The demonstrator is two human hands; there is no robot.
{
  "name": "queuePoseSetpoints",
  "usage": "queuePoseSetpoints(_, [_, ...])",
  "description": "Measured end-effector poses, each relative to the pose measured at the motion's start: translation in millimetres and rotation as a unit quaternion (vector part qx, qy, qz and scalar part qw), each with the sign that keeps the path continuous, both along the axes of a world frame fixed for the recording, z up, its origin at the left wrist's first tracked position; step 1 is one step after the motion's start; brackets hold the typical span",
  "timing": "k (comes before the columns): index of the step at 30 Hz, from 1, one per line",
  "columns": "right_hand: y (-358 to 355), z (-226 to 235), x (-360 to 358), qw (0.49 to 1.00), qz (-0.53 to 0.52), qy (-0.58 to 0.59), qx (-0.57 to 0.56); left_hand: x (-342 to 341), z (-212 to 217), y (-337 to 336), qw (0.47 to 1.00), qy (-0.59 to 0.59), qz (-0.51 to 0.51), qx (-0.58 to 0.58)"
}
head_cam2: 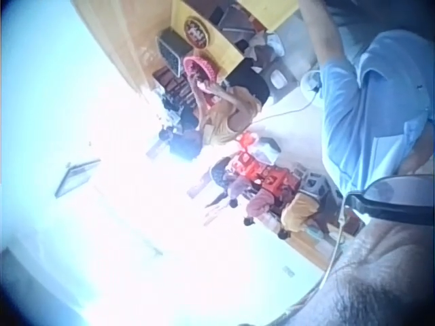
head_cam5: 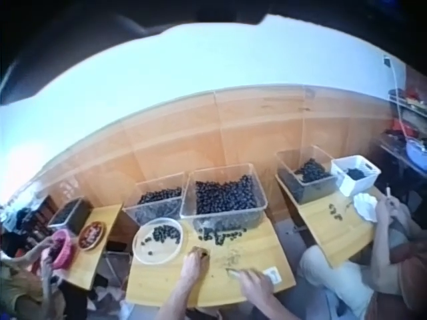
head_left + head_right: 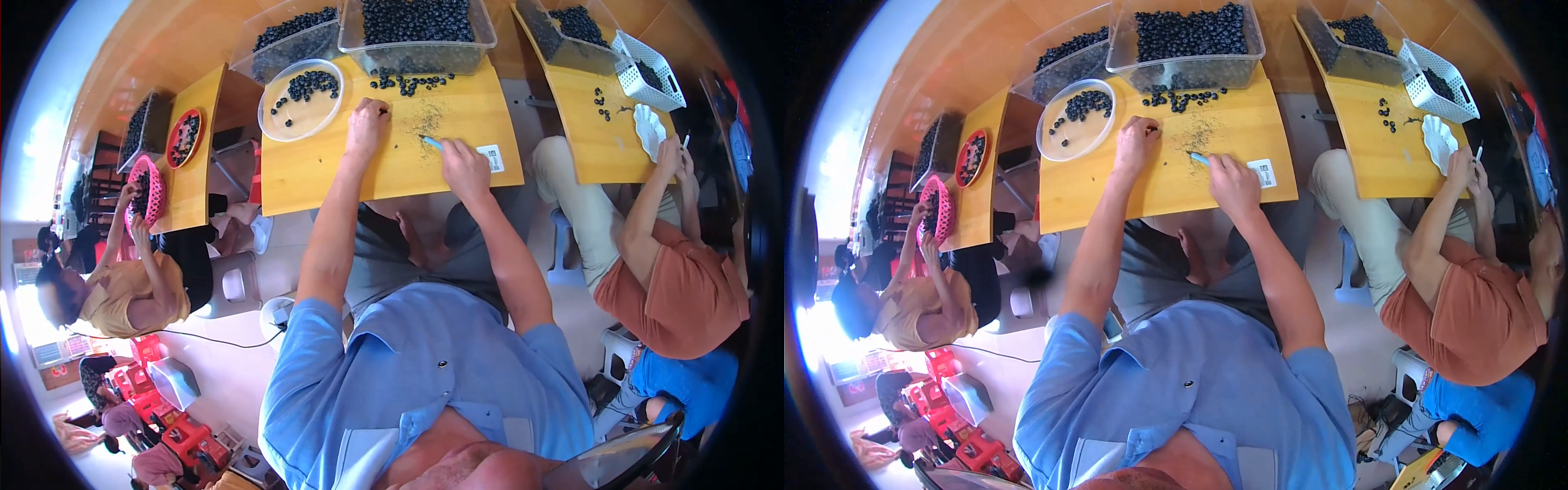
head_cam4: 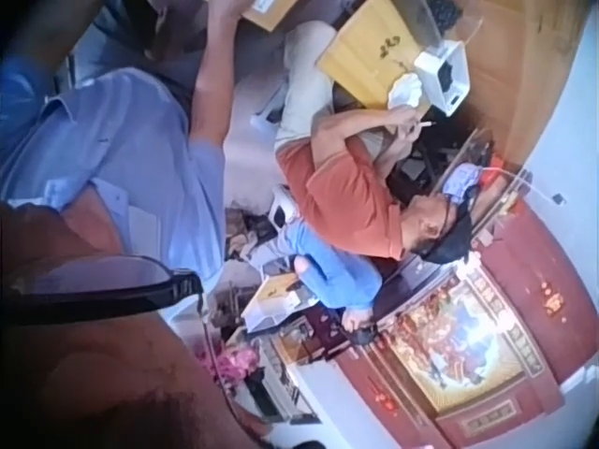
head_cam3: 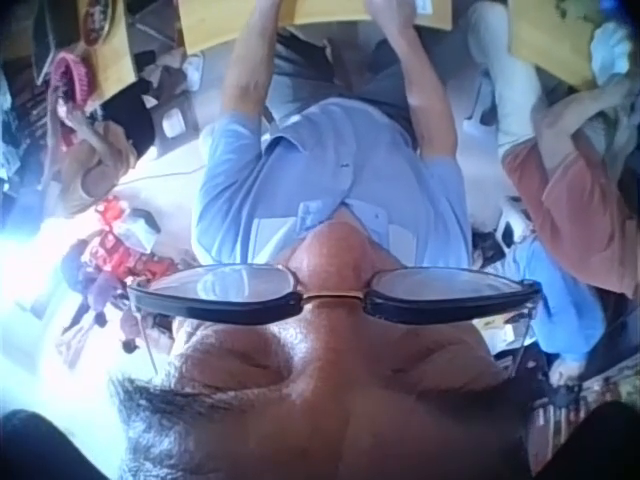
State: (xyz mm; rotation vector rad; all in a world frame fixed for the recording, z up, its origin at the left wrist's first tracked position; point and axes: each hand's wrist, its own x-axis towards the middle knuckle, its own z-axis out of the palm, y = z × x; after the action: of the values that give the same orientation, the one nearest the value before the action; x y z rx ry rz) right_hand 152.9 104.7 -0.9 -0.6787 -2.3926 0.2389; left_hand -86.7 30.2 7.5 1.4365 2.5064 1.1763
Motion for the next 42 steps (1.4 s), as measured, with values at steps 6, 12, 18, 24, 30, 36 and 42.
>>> queuePoseSetpoints(6, [2, -4, 1, 1.000, 0.003, 0.018, -0.003, 16, 7, -11, 0.998, -0.065, 0.020, 0.012])
queuePoseSetpoints(12, [2, -7, 1, 1.000, 0.003, 0.014, -0.005, 70, 5, -24, 0.970, -0.227, 0.011, 0.086])
queuePoseSetpoints(18, [2, -3, 0, 0.999, 0.014, 0.028, 0.006, 91, -11, -26, 0.966, -0.231, 0.002, 0.120])
queuePoseSetpoints(24, [1, -3, 2, 0.999, 0.022, 0.022, 0.013, 90, -11, -25, 0.966, -0.233, -0.008, 0.110])
queuePoseSetpoints(30, [0, -5, 2, 0.999, 0.032, 0.014, 0.018, 92, -7, -27, 0.968, -0.227, -0.010, 0.107])
queuePoseSetpoints(36, [-1, -5, 2, 0.999, 0.031, 0.015, 0.017, 92, -7, -28, 0.961, -0.249, -0.018, 0.118])
queuePoseSetpoints(42, [1, -7, 0, 0.999, 0.025, 0.014, 0.029, 94, -5, -26, 0.954, -0.267, -0.015, 0.139])
